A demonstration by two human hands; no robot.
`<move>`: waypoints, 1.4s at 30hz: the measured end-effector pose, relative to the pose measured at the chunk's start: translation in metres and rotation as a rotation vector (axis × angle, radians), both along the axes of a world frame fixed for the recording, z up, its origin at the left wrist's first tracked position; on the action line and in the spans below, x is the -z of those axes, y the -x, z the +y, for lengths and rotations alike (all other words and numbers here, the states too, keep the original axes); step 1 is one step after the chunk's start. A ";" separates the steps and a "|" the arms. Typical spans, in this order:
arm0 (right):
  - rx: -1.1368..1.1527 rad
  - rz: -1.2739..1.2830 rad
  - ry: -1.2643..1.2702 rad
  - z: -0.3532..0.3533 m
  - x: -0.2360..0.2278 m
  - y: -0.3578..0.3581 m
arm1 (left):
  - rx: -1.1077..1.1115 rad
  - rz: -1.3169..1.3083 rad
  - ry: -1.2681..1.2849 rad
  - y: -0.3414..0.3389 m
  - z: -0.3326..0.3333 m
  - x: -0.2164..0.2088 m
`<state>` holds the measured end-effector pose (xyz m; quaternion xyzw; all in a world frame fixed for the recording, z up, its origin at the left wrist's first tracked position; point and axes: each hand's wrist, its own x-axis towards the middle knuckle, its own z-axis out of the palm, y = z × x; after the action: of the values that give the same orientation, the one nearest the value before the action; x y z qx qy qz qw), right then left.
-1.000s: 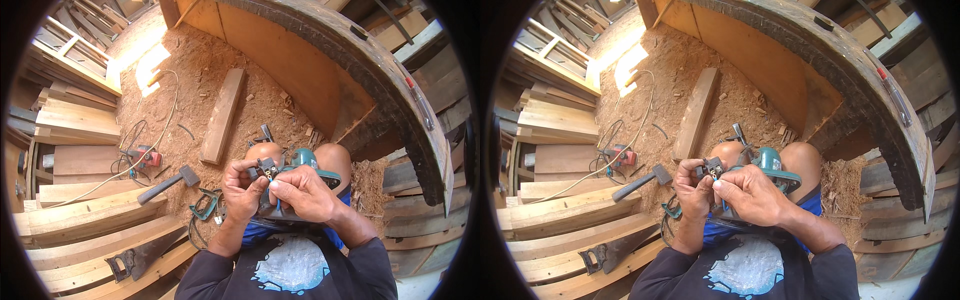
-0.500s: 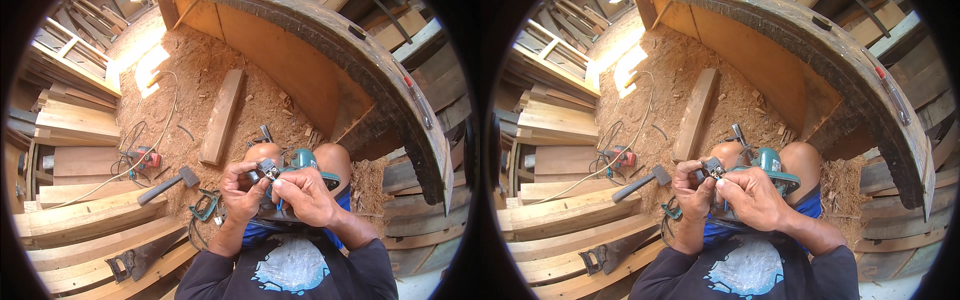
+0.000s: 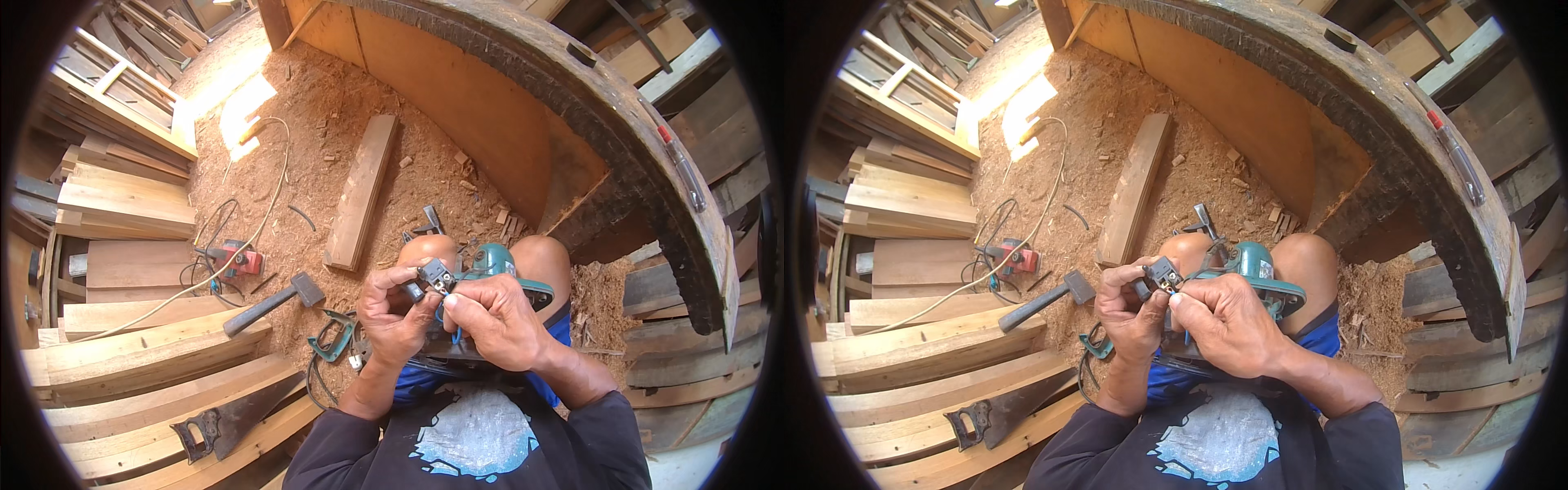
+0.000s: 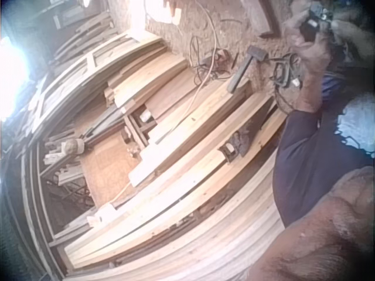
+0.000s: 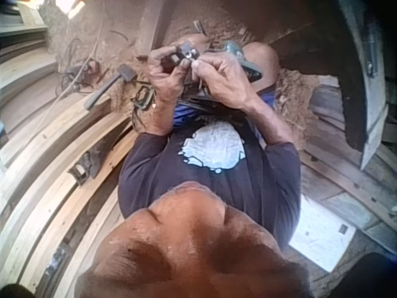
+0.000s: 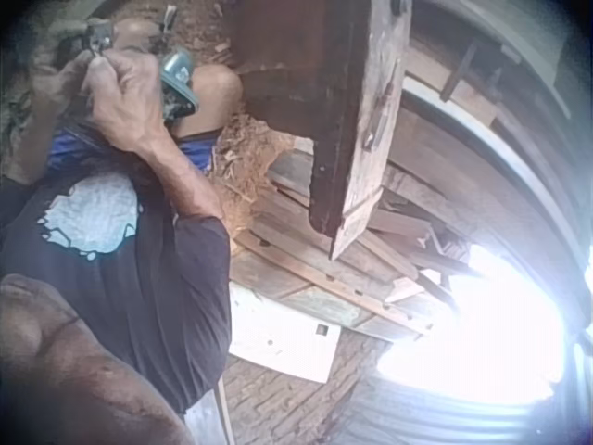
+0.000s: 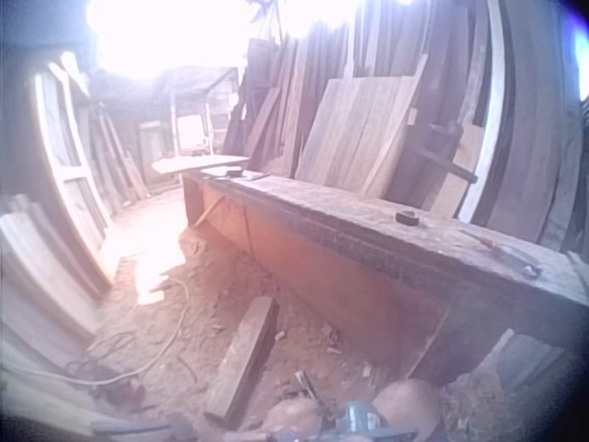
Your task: The person uses a screwdriver to manipulate wires and components inside a handheld power tool while sitting in a workshop environment surrounded by lumber.
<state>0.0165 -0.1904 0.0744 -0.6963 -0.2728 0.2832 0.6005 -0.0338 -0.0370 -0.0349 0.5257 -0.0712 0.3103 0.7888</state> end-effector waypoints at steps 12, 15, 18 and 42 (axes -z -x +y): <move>0.098 -0.096 -0.059 0.001 0.001 0.009 | 0.039 0.010 0.038 -0.001 -0.001 -0.001; 0.112 -0.170 -0.035 0.001 0.004 0.009 | 0.112 0.048 0.105 -0.001 0.000 -0.003; 0.139 -0.164 -0.035 0.002 0.004 0.011 | 0.172 0.091 0.175 -0.001 0.001 0.001; 0.082 -0.108 0.007 0.002 0.000 0.008 | -0.053 -0.074 -0.088 0.001 -0.001 0.001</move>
<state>0.0083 -0.1880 0.0747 -0.7233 -0.2750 0.2214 0.5934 -0.0348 -0.0375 -0.0358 0.5495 -0.1000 0.3470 0.7534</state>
